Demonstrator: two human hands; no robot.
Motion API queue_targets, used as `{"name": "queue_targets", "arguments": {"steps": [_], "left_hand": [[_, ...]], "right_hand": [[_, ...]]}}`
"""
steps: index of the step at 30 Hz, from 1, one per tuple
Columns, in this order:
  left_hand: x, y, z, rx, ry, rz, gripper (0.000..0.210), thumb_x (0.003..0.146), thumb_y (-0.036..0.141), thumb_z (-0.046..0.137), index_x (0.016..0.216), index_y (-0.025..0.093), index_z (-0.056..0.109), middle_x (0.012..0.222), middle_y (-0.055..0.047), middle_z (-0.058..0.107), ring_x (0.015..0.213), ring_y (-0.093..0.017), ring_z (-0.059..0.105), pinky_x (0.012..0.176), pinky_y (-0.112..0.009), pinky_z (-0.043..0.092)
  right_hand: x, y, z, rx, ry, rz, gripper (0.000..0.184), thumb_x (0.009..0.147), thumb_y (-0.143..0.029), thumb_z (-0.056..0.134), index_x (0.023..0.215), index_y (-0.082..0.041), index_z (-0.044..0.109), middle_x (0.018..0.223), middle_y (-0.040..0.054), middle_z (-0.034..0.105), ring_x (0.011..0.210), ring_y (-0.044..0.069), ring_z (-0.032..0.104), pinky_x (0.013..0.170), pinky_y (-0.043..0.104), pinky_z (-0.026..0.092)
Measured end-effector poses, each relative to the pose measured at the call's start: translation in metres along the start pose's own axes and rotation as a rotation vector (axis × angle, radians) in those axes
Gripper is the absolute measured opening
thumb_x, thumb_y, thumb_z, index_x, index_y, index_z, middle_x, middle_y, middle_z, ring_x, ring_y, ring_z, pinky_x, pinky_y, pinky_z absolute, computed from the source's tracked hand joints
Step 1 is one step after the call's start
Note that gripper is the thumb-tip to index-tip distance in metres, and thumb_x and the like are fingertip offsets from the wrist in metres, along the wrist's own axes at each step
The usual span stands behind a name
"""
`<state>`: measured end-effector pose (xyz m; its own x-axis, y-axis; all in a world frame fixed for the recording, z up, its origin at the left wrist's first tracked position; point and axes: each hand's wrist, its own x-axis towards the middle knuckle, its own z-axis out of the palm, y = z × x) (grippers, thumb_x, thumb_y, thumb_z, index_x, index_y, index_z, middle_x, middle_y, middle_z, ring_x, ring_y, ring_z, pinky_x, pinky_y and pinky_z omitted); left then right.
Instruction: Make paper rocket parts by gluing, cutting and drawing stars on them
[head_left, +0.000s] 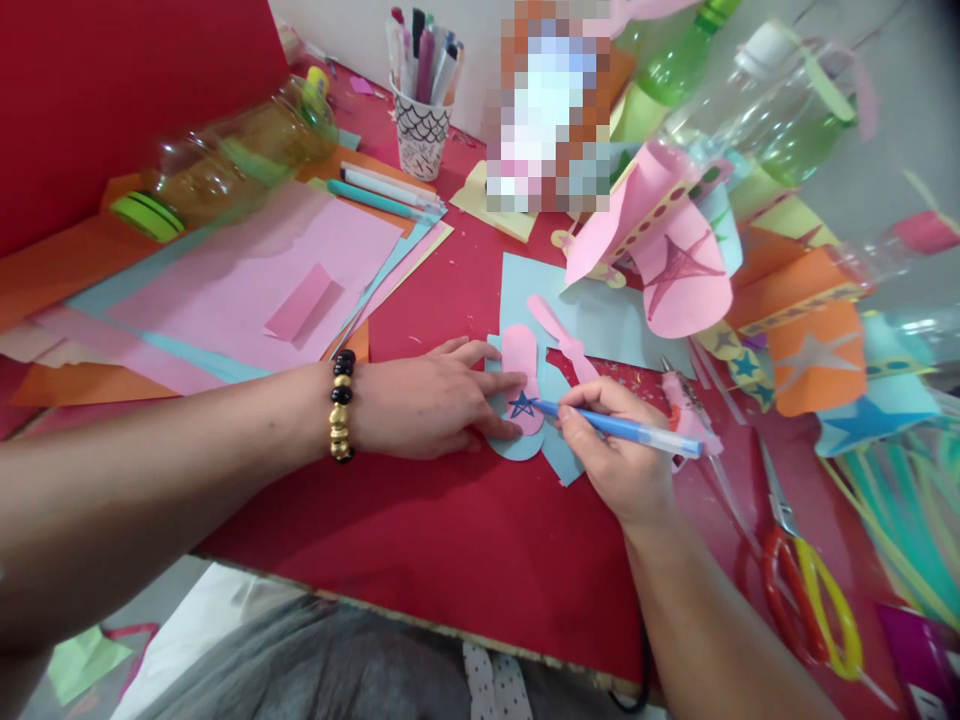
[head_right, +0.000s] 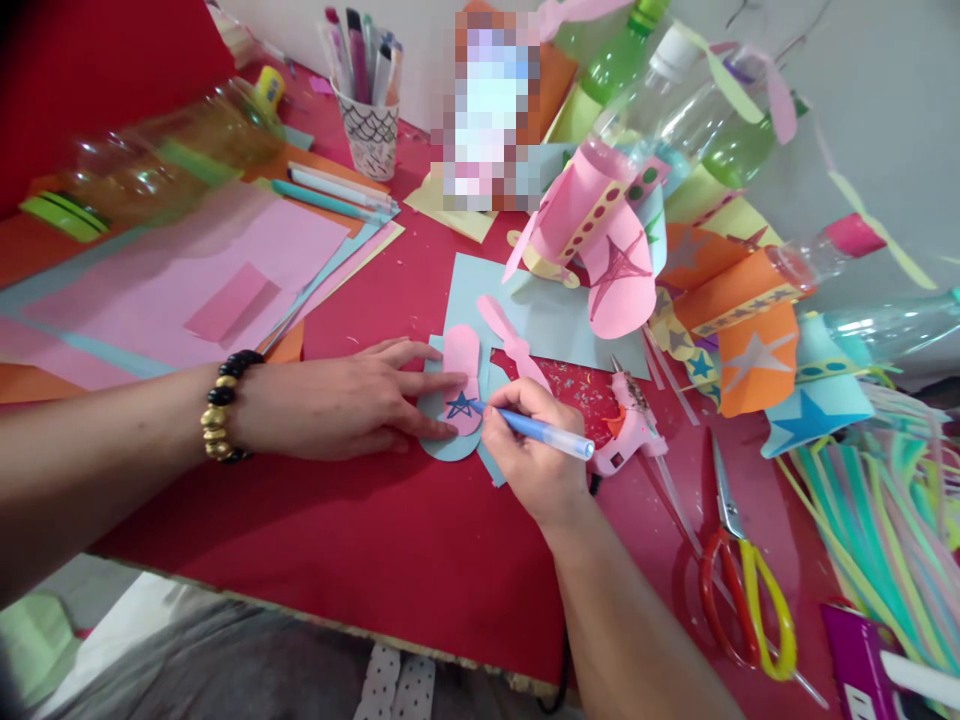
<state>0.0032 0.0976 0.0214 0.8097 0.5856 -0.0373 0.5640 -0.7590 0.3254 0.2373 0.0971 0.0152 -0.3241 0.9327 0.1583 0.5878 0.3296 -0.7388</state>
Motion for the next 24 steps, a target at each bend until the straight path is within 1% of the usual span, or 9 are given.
{"name": "queue_targets", "arguments": {"steps": [2, 5, 7, 10, 13, 16, 18, 24], "left_hand": [[0.0000, -0.0001, 0.0005, -0.008, 0.016, 0.000, 0.044, 0.084, 0.016, 0.057, 0.121, 0.040, 0.064, 0.145, -0.001, 0.046, 0.126, -0.035, 0.038, 0.106, -0.054, 0.029], [-0.0001, -0.0005, 0.0014, -0.016, 0.035, 0.001, 0.044, 0.084, 0.017, 0.057, 0.120, 0.040, 0.064, 0.145, -0.001, 0.047, 0.126, -0.035, 0.039, 0.106, -0.054, 0.029], [-0.0001, -0.0007, 0.0015, -0.010, 0.033, 0.003, 0.044, 0.084, 0.017, 0.056, 0.120, 0.040, 0.064, 0.145, -0.001, 0.047, 0.126, -0.035, 0.039, 0.106, -0.055, 0.030], [0.0001, -0.0004, 0.0005, 0.007, 0.009, 0.006, 0.043, 0.085, 0.017, 0.055, 0.122, 0.040, 0.063, 0.146, -0.002, 0.045, 0.127, -0.036, 0.039, 0.105, -0.056, 0.030], [0.0004, 0.0002, -0.0006, 0.017, -0.012, 0.006, 0.042, 0.086, 0.018, 0.054, 0.122, 0.039, 0.063, 0.147, -0.002, 0.045, 0.127, -0.037, 0.038, 0.105, -0.056, 0.030], [0.0003, 0.0001, -0.0003, 0.021, -0.014, 0.003, 0.042, 0.086, 0.018, 0.055, 0.122, 0.040, 0.063, 0.147, -0.002, 0.044, 0.128, -0.037, 0.037, 0.105, -0.056, 0.029], [0.0001, -0.0005, 0.0006, 0.022, -0.010, 0.003, 0.042, 0.086, 0.019, 0.055, 0.122, 0.040, 0.063, 0.147, -0.002, 0.044, 0.128, -0.037, 0.037, 0.105, -0.056, 0.030], [0.0001, -0.0011, 0.0014, 0.016, -0.005, 0.005, 0.043, 0.087, 0.018, 0.054, 0.123, 0.040, 0.062, 0.146, -0.001, 0.045, 0.129, -0.036, 0.035, 0.106, -0.054, 0.029]], "right_hand": [[-0.0001, -0.0003, -0.0002, 0.024, -0.013, -0.009, 0.005, 0.081, -0.021, 0.060, 0.077, -0.019, 0.061, 0.060, -0.0014, 0.061, 0.050, 0.012, 0.053, 0.048, 0.025, 0.041], [-0.0001, -0.0002, 0.0000, 0.045, -0.069, -0.008, 0.004, 0.081, -0.021, 0.060, 0.079, -0.019, 0.061, 0.061, -0.0016, 0.061, 0.049, 0.012, 0.054, 0.046, 0.024, 0.040], [0.0001, 0.0006, 0.0001, 0.013, -0.046, -0.003, 0.004, 0.081, -0.021, 0.061, 0.078, -0.019, 0.062, 0.060, -0.0021, 0.061, 0.049, 0.012, 0.053, 0.047, 0.024, 0.040], [0.0005, 0.0018, -0.0001, -0.017, 0.024, 0.004, 0.005, 0.080, -0.020, 0.061, 0.076, -0.019, 0.061, 0.059, -0.0020, 0.061, 0.051, 0.012, 0.055, 0.050, 0.025, 0.041], [0.0005, 0.0018, 0.0000, -0.003, 0.016, 0.006, 0.004, 0.080, -0.020, 0.061, 0.076, -0.018, 0.061, 0.060, -0.0017, 0.061, 0.051, 0.012, 0.055, 0.049, 0.025, 0.041], [0.0007, 0.0019, -0.0001, -0.009, -0.002, 0.012, 0.006, 0.081, -0.021, 0.060, 0.076, -0.018, 0.061, 0.059, -0.0024, 0.059, 0.049, 0.011, 0.052, 0.047, 0.025, 0.038], [0.0006, 0.0026, -0.0007, -0.011, 0.015, 0.018, 0.007, 0.081, -0.021, 0.060, 0.075, -0.018, 0.061, 0.057, -0.0027, 0.057, 0.048, 0.011, 0.050, 0.047, 0.025, 0.038], [-0.0009, 0.0059, -0.0031, 0.034, 0.083, 0.010, 0.006, 0.082, -0.022, 0.061, 0.077, -0.018, 0.061, 0.060, -0.0013, 0.061, 0.051, 0.012, 0.055, 0.049, 0.025, 0.040]]}}
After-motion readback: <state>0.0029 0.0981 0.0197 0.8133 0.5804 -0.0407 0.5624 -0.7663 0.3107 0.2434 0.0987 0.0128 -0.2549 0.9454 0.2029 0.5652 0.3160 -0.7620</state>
